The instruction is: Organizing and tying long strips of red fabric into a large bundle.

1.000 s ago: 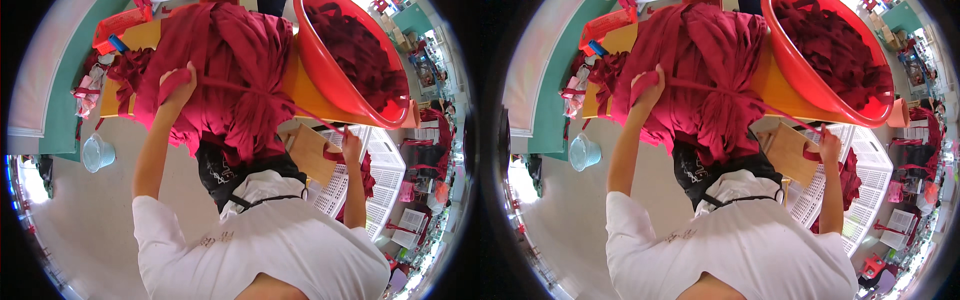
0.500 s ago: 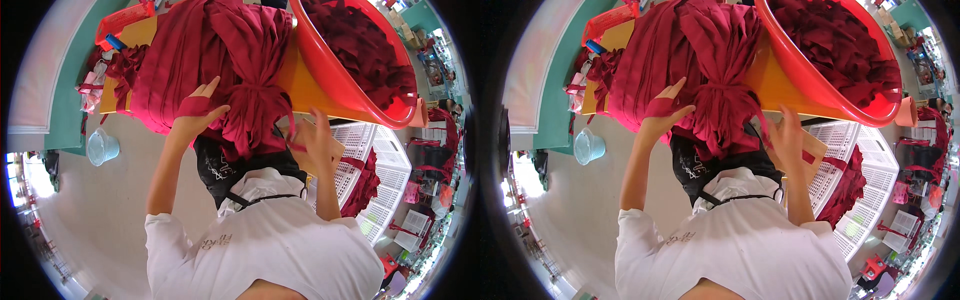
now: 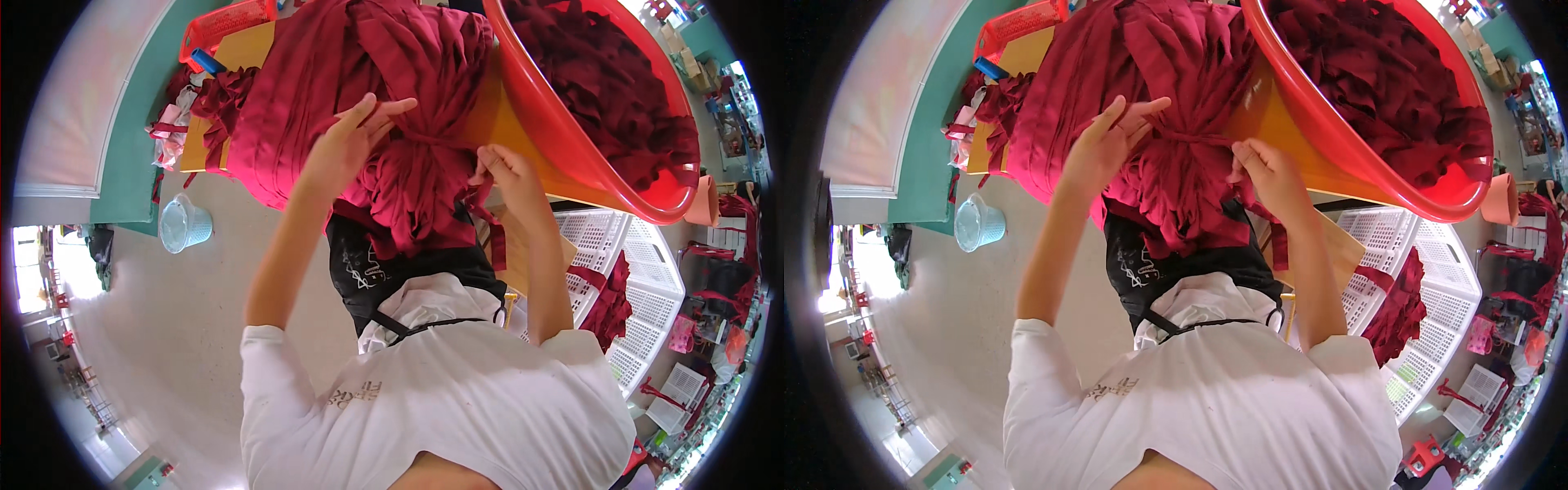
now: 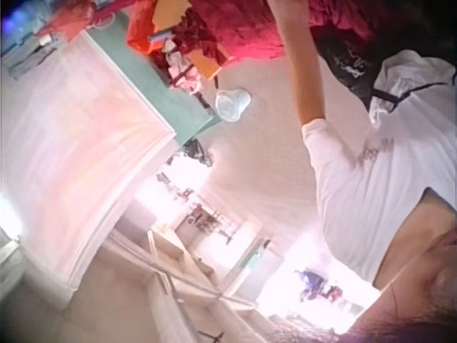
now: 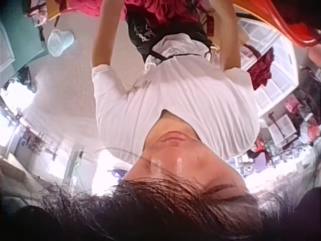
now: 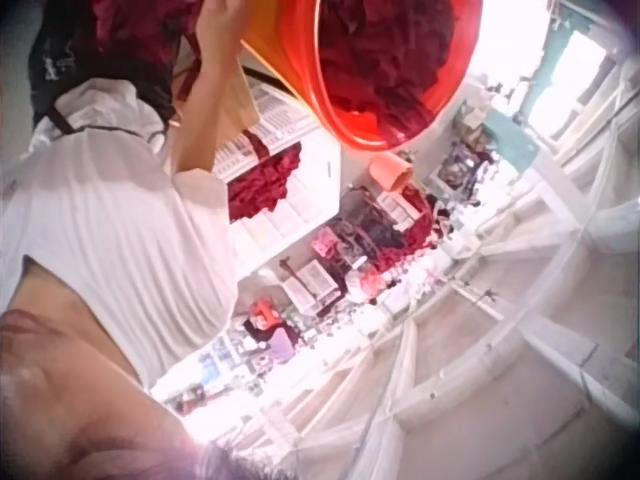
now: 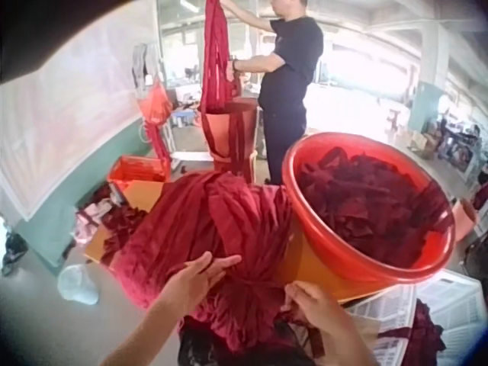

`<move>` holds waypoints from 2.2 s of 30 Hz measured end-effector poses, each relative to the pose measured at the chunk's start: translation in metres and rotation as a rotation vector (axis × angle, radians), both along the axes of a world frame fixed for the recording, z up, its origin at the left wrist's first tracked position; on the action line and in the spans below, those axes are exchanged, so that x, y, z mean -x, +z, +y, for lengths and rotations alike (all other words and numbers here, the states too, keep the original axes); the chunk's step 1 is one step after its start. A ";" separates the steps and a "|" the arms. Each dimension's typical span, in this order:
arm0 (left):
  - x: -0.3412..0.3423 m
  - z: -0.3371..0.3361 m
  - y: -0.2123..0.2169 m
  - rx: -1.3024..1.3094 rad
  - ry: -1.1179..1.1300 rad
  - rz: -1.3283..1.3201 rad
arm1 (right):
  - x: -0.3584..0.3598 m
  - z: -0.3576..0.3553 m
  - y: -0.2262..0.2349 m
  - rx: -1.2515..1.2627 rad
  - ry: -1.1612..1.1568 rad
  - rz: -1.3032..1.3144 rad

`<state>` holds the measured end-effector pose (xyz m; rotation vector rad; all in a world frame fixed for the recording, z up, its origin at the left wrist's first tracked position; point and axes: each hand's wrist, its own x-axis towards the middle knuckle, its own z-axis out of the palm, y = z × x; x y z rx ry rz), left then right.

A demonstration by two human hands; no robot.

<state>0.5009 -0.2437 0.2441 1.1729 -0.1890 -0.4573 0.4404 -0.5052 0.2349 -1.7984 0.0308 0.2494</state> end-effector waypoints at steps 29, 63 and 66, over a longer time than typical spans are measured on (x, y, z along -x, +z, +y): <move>0.007 -0.105 0.034 -0.659 0.259 -0.579 | -0.034 -0.072 0.265 0.934 -0.243 -0.899; -0.002 -0.033 -0.031 0.584 0.224 0.072 | 0.160 -0.085 0.046 -1.002 -0.238 -0.401; -0.009 -0.041 -0.030 0.562 0.175 0.206 | 0.240 -0.096 -0.071 -0.891 -0.851 -0.103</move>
